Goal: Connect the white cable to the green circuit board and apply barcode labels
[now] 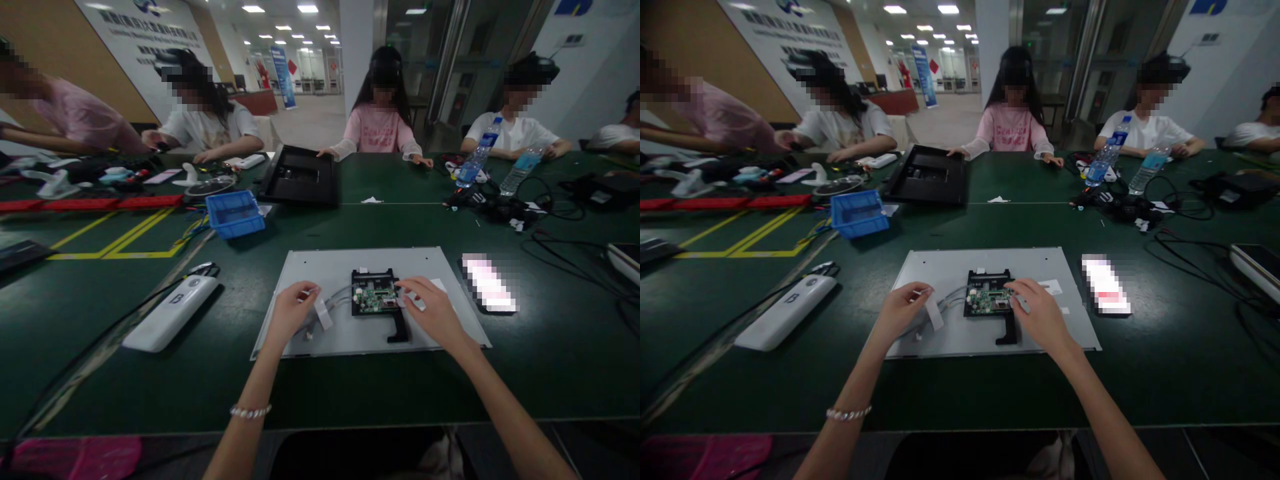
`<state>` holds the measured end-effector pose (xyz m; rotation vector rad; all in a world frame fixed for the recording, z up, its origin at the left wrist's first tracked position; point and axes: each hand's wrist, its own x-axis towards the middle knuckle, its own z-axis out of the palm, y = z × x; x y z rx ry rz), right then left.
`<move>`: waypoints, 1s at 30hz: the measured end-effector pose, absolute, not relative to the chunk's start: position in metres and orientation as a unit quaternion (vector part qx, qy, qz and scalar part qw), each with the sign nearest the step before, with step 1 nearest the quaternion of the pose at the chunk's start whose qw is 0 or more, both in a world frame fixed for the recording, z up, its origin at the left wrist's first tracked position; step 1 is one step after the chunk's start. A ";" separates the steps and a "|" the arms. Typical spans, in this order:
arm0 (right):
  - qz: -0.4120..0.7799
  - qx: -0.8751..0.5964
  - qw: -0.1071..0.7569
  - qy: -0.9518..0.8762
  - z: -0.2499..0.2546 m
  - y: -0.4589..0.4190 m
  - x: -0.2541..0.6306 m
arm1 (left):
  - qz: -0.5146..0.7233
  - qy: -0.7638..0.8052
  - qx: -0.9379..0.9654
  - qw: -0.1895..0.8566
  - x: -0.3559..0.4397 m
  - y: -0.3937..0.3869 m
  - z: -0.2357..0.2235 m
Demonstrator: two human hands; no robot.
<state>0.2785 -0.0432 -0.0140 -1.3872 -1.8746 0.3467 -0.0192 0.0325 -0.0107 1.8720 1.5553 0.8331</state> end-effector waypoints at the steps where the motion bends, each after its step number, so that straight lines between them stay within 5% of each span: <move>1: 0.133 -0.530 0.372 -0.750 -0.010 -0.047 0.271 | 0.312 0.580 0.698 0.282 -0.019 0.032 -0.012; 12: 0.062 -0.379 0.229 -0.894 0.007 -0.044 0.188 | 0.338 0.583 0.653 0.347 -0.016 0.027 -0.015; 20: 0.011 -0.366 0.211 -0.906 -0.014 -0.026 0.166 | 0.334 0.576 0.665 0.338 -0.019 0.029 -0.022; 25: 0.021 -0.370 0.225 -0.901 -0.023 -0.025 0.163 | 0.328 0.572 0.707 0.254 -0.020 0.028 -0.024; 30: 0.018 -0.361 0.209 -0.909 -0.028 -0.023 0.162 | 0.317 0.573 0.755 0.046 -0.014 0.014 -0.014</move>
